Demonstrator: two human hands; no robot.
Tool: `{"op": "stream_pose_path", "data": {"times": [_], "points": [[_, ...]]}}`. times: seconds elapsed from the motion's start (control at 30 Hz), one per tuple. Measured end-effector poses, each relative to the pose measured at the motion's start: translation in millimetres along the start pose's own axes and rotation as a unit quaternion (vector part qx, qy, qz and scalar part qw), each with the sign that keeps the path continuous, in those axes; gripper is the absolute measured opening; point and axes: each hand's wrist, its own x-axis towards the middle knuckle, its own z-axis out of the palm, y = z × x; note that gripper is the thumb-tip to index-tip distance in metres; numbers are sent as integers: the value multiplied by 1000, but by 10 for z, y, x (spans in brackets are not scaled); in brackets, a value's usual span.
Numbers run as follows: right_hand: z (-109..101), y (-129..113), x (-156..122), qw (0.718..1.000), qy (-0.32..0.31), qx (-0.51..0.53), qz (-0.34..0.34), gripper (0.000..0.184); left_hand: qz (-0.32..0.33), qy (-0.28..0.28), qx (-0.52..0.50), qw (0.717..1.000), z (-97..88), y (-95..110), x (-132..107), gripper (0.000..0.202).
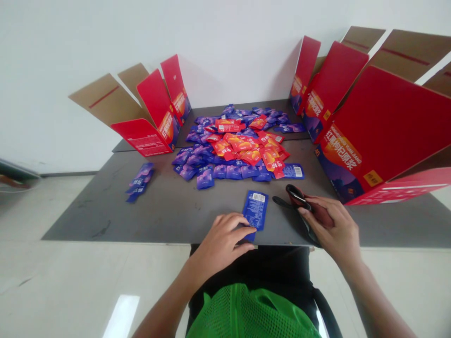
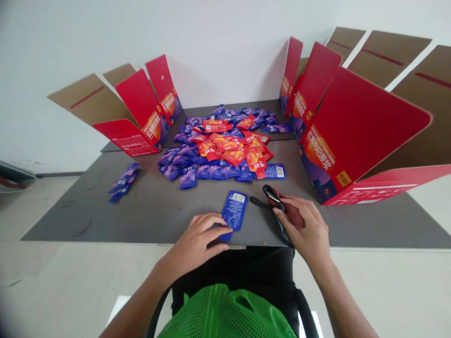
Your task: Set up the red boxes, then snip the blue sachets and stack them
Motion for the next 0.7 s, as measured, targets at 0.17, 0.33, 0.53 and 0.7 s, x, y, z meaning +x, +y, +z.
{"op": "stream_pose_path", "data": {"times": [0.17, 0.33, 0.53, 0.7], "points": [[-6, -161, 216, 999, -26, 13, -39, 29, 5, 66, 56, 996, 163, 180, -126, 39], [234, -575, 314, 988, -94, 80, -93, 31, 49, 108, 76, 990, 370, 194, -143, 28], [653, -585, 262, 938, -255, 73, -221, 30, 53, 117, 99, 987, 436, 177, -199, 24], [718, -324, 714, 955, -209, 1, -212, 28, 66, 139, 116, 981, 457, 157, -217, 24]]}}
